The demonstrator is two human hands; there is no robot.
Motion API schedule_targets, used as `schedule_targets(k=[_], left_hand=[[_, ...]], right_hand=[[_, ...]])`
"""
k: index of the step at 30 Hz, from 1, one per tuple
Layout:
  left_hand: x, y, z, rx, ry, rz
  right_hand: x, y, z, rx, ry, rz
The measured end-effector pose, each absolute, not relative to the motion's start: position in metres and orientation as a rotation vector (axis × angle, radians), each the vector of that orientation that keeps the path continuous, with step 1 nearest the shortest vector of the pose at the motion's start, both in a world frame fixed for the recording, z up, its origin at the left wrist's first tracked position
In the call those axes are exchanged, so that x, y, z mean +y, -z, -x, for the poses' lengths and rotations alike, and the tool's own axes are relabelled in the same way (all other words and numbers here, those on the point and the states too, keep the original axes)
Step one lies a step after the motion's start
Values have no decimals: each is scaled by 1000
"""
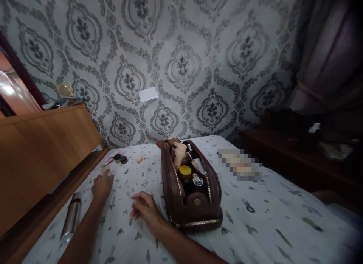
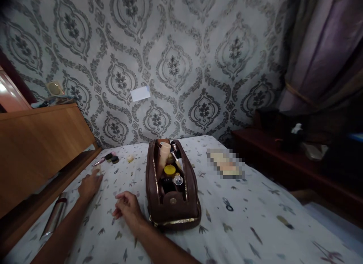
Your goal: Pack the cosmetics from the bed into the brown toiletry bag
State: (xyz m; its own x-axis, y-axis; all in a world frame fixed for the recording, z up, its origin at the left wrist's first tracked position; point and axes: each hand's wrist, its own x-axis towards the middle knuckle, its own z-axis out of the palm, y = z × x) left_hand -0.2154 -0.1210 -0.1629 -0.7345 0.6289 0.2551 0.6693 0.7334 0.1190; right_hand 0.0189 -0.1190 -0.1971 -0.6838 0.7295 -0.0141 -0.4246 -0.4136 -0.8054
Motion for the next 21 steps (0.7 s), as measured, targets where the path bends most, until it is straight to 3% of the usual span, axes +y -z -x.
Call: schedule_targets(k=[6, 10, 13, 17, 21], left_hand=[[-121, 169, 223, -2678, 265, 1066], [-131, 170, 228, -2688, 492, 1100], [-144, 171, 224, -2641, 874, 1182], [-165, 170, 205, -2530, 1687, 1262], [-178, 163, 184, -2489, 2187, 1319]], right_hand=[[-118, 201, -18, -1067, -2117, 467], [-118, 201, -18, -1057, -2106, 464], [-118, 199, -19, -1067, -2104, 477], [-118, 198, -21, -1099, -2104, 476], [-116, 200, -20, -1123, -2091, 457]])
